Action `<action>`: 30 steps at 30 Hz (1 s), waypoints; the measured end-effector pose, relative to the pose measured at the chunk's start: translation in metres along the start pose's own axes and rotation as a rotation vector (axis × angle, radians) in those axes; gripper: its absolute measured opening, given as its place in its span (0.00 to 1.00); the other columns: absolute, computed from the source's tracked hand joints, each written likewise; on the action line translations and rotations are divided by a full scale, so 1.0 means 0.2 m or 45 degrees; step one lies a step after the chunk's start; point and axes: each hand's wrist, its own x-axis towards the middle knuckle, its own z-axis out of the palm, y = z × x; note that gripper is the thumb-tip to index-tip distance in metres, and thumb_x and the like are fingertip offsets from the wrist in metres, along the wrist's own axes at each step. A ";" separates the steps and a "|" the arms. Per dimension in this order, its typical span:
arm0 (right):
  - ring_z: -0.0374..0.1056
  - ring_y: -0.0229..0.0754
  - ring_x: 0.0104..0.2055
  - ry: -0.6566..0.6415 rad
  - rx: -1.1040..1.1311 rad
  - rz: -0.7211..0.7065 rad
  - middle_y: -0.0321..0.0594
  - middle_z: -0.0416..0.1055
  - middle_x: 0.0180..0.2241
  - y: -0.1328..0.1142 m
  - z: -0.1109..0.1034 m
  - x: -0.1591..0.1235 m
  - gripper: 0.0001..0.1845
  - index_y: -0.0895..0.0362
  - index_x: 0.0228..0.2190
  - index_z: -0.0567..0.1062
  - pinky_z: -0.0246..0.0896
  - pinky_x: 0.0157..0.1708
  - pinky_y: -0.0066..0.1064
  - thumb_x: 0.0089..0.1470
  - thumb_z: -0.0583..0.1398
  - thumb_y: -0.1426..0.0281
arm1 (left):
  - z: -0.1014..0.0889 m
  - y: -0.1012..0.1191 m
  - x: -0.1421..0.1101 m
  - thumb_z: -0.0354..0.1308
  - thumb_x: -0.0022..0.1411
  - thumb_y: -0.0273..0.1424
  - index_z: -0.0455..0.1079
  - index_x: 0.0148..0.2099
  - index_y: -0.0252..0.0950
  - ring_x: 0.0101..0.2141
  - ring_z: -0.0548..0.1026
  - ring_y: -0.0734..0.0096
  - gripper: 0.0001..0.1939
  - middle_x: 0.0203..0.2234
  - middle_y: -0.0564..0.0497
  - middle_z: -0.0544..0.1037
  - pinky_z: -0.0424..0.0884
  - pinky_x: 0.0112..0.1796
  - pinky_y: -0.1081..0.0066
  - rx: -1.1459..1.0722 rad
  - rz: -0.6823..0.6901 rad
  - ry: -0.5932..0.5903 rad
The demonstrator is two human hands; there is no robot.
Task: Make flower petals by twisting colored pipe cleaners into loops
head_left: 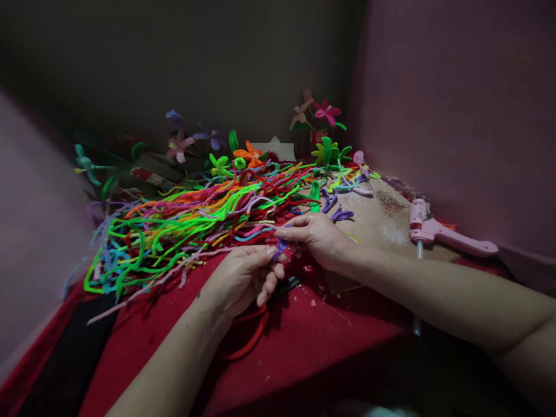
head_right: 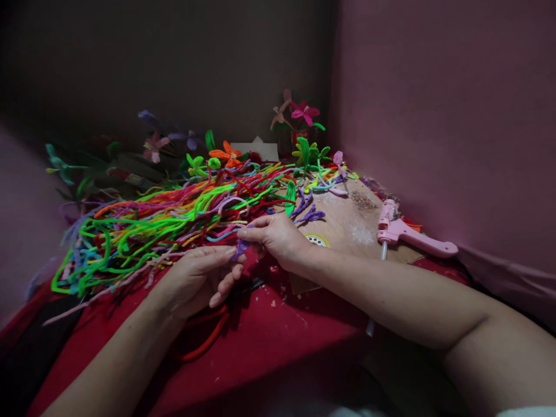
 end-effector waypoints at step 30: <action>0.55 0.29 0.17 0.085 -0.023 -0.068 0.32 0.64 0.15 -0.03 0.01 -0.01 0.10 0.61 0.19 0.71 0.47 0.19 0.26 0.42 0.65 0.68 | 0.04 0.00 -0.01 0.61 0.52 0.35 0.68 0.28 0.30 0.11 0.65 0.80 0.11 0.17 0.50 0.74 0.59 0.10 0.81 0.134 0.094 0.169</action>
